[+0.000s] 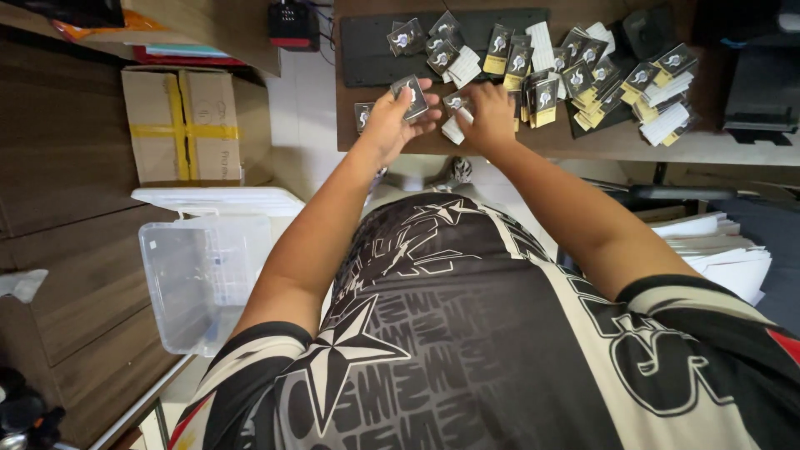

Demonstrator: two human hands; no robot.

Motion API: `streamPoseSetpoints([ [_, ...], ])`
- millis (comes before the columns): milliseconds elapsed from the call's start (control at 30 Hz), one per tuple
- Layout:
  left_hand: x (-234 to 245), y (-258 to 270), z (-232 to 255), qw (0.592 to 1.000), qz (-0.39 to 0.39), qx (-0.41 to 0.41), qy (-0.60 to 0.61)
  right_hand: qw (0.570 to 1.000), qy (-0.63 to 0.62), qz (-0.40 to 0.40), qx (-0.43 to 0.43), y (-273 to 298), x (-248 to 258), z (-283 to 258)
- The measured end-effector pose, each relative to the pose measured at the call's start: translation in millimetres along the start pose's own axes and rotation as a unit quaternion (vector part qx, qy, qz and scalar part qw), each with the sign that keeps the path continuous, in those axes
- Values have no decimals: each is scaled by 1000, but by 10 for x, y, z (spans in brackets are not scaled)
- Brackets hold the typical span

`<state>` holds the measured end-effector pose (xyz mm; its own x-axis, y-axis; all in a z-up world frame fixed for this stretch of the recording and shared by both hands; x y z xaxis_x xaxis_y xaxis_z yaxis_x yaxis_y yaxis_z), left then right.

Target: Sorting and inspecting several small enamel pins spread out on a desk workspace.

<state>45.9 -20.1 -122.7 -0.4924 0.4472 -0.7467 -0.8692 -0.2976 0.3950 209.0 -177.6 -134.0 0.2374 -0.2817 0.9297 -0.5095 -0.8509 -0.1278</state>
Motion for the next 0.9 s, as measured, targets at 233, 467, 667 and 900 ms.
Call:
streamPoseSetpoints([
  [233,-355,298,304,995,-94,27,34,987,116,-103,-30,93,-339,207],
  [467,-323,346,373,994,-73,65,-41,946,-299,-67,-109,-221,-35,-71],
  [667,-282,215,313,975,-25,91,-203,878,-423,-224,1,-567,996,-752],
  [900,-547,310,505,990,-38,63,-122,802,-555,-214,-55,-608,722,-530],
])
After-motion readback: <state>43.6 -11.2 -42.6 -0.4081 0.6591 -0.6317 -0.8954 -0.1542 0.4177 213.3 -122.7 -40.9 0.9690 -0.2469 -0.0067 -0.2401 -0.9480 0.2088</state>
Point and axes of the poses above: each hand's wrist, its own y-axis away from the middle knuckle, its own x-axis out of the back of the hand, z = x × y, the point moved 2 cm from there along -y, towards the middle knuckle, and after that the axes turned 4 degrees about y, right-handed, at the moved point
